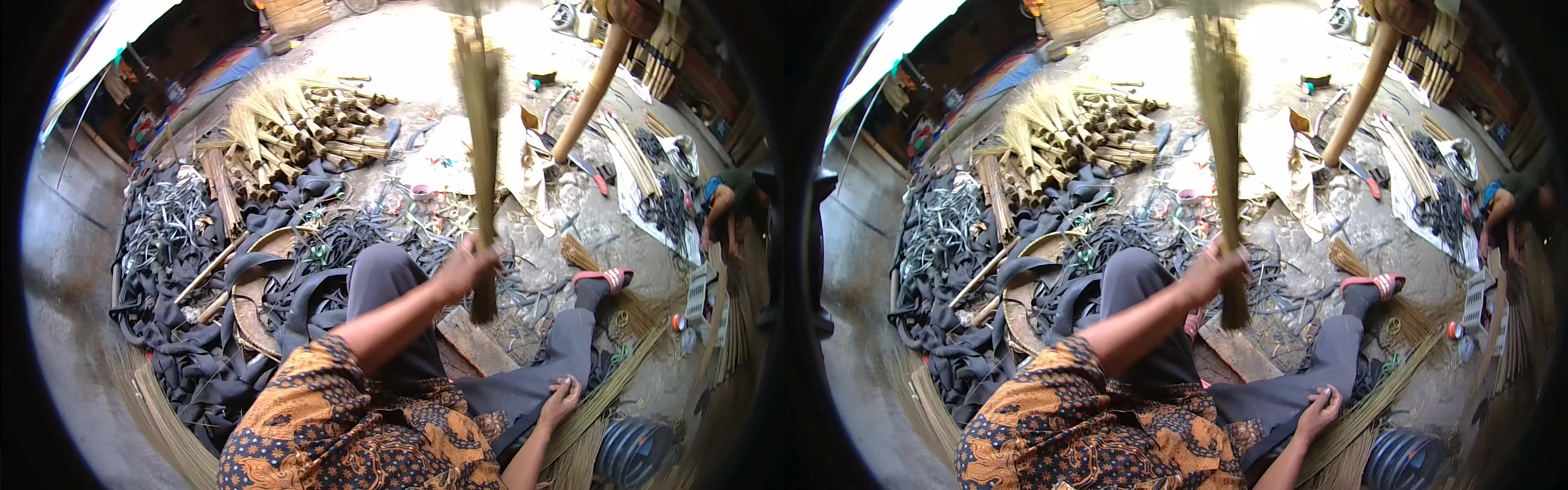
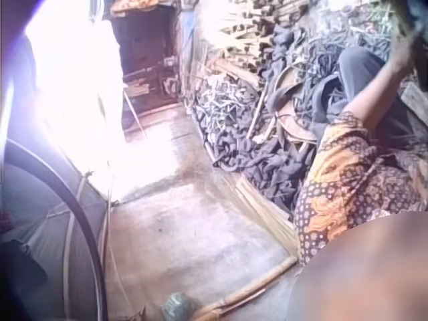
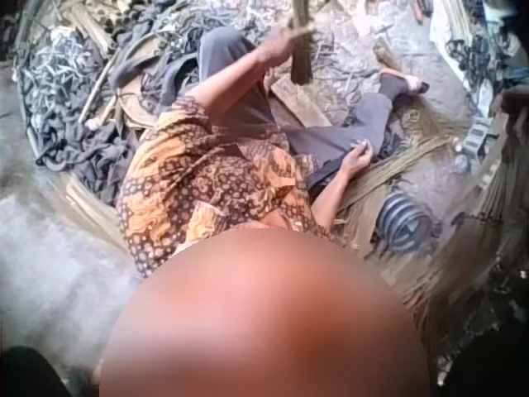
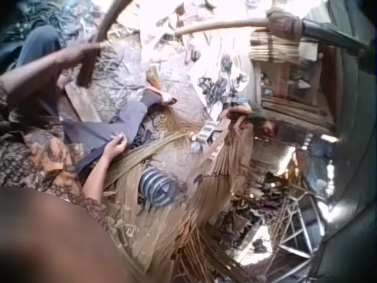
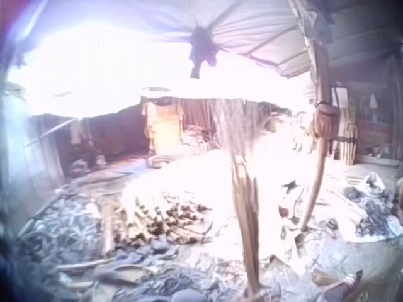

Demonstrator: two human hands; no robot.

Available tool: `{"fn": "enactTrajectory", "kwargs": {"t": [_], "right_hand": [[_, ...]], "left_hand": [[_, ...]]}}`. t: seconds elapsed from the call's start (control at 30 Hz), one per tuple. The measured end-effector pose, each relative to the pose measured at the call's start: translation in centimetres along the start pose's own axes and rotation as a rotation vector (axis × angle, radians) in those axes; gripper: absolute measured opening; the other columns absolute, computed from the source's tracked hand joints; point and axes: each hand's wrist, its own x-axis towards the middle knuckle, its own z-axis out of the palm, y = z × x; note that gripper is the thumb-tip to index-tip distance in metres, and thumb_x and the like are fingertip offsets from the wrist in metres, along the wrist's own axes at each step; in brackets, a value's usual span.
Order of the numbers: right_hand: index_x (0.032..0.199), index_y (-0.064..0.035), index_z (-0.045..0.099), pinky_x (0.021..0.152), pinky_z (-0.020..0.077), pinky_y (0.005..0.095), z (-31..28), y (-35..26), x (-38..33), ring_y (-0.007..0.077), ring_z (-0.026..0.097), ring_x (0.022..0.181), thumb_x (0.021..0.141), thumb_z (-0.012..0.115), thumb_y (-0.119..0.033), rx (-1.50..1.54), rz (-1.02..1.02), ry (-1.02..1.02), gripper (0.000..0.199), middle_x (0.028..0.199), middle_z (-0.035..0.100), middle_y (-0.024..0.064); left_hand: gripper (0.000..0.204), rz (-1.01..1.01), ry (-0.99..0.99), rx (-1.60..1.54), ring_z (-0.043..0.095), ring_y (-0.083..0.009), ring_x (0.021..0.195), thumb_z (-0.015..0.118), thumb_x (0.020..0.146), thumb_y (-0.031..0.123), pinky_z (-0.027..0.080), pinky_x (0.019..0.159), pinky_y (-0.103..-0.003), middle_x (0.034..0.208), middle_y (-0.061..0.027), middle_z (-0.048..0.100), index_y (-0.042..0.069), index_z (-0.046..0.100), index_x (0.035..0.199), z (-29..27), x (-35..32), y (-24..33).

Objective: The person sits on the floor and repeatedly gathers bundles of dried broom sticks. They align the sticks, wrap a rubber band around the bundle, and place the finished broom aside. The process is repeated multiple times.

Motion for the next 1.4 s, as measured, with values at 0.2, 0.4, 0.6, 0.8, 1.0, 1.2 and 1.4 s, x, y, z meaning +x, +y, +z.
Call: {"fn": "enactTrajectory", "kwargs": {"t": [0.2, 0.4, 0.6, 0.8, 1.0, 1.2, 1.4], "right_hand": [[0.118, 0.0013, 0.060, 0.069, 0.0493, 0.0270, -0.1, -0.1, 0.2, 0.0107, 0.056, 0.070, 0.109, 0.052, -0.018, -0.042, 0.015, -0.011, 0.023, 0.094, 0.064, 0.0065], [0.117, 0.0009, 0.062, 0.066, 0.0488, 0.0279, 0.9, -0.8, 0.5, 0.0117, 0.057, 0.068, 0.109, 0.052, -0.021, -0.136, 0.048, 0.019, 0.025, 0.092, 0.065, 0.0070], [0.114, 0.0013, 0.063, 0.064, 0.0507, 0.0299, 0.0, -2.1, 1.5, 0.0139, 0.060, 0.068, 0.109, 0.051, -0.022, 0.012, 0.041, 0.009, 0.027, 0.091, 0.068, 0.0093], [0.129, -0.0012, 0.062, 0.072, 0.0528, 0.0277, -5.7, -2.9, 0.3, 0.0156, 0.066, 0.086, 0.105, 0.060, -0.036, 0.210, 0.212, 0.322, 0.042, 0.111, 0.072, 0.0133], [0.124, 0.0000, 0.058, 0.077, 0.0570, 0.0320, -12.0, 1.8, -7.1, 0.0192, 0.067, 0.093, 0.104, 0.061, -0.029, -0.075, 0.346, 0.540, 0.035, 0.105, 0.066, 0.0096], [0.132, 0.0024, 0.058, 0.096, 0.0516, 0.0457, -16.9, 1.5, -12.5, 0.0359, 0.065, 0.114, 0.099, 0.064, -0.047, -0.632, 0.754, 0.604, 0.060, 0.127, 0.065, 0.0239], [0.130, -0.0003, 0.060, 0.090, 0.0541, 0.0429, -14.9, 2.4, -11.0, 0.0322, 0.070, 0.103, 0.099, 0.064, -0.046, -0.766, 0.603, 0.517, 0.055, 0.122, 0.067, 0.0198]], "left_hand": [[0.037, 0.286, 0.720, 0.372, 0.063, -0.0245, 0.087, 0.058, 0.100, 0.037, 0.054, 0.081, -0.042, 0.107, -0.0118, 0.064, 0.004, 0.061, 0.116, -25.8, 5.4, 21.3], [0.046, 0.360, 1.129, -0.146, 0.058, -0.0233, 0.104, 0.062, 0.100, 0.034, 0.052, 0.088, -0.043, 0.121, -0.0140, 0.058, 0.002, 0.056, 0.132, -36.3, 3.2, 25.3], [0.020, -0.098, 0.673, -0.096, 0.070, -0.0216, 0.084, 0.060, 0.103, 0.018, 0.061, 0.064, -0.032, 0.104, -0.0155, 0.064, -0.001, 0.062, 0.113, -26.9, 7.6, 8.1], [0.062, -0.187, -0.111, 0.028, 0.055, -0.0337, 0.133, 0.057, 0.103, 0.040, 0.046, 0.111, -0.047, 0.151, -0.0203, 0.051, 0.005, 0.043, 0.153, -12.5, 14.1, 0.6], [0.054, -0.320, -0.231, 0.347, 0.066, -0.0259, 0.111, 0.061, 0.102, 0.038, 0.056, 0.091, -0.041, 0.133, -0.0136, 0.063, 0.005, 0.053, 0.145, -5.6, 19.0, -2.4], [0.052, -0.499, -0.441, 0.791, 0.069, -0.0179, 0.085, 0.064, 0.100, 0.044, 0.054, 0.071, -0.032, 0.113, -0.0078, 0.067, 0.007, 0.058, 0.136, -4.8, 19.1, -6.3], [0.052, -0.453, -0.460, 0.762, 0.068, -0.0203, 0.099, 0.063, 0.101, 0.045, 0.055, 0.080, -0.036, 0.126, -0.0108, 0.067, 0.011, 0.056, 0.139, -4.6, 20.5, -6.8]]}}
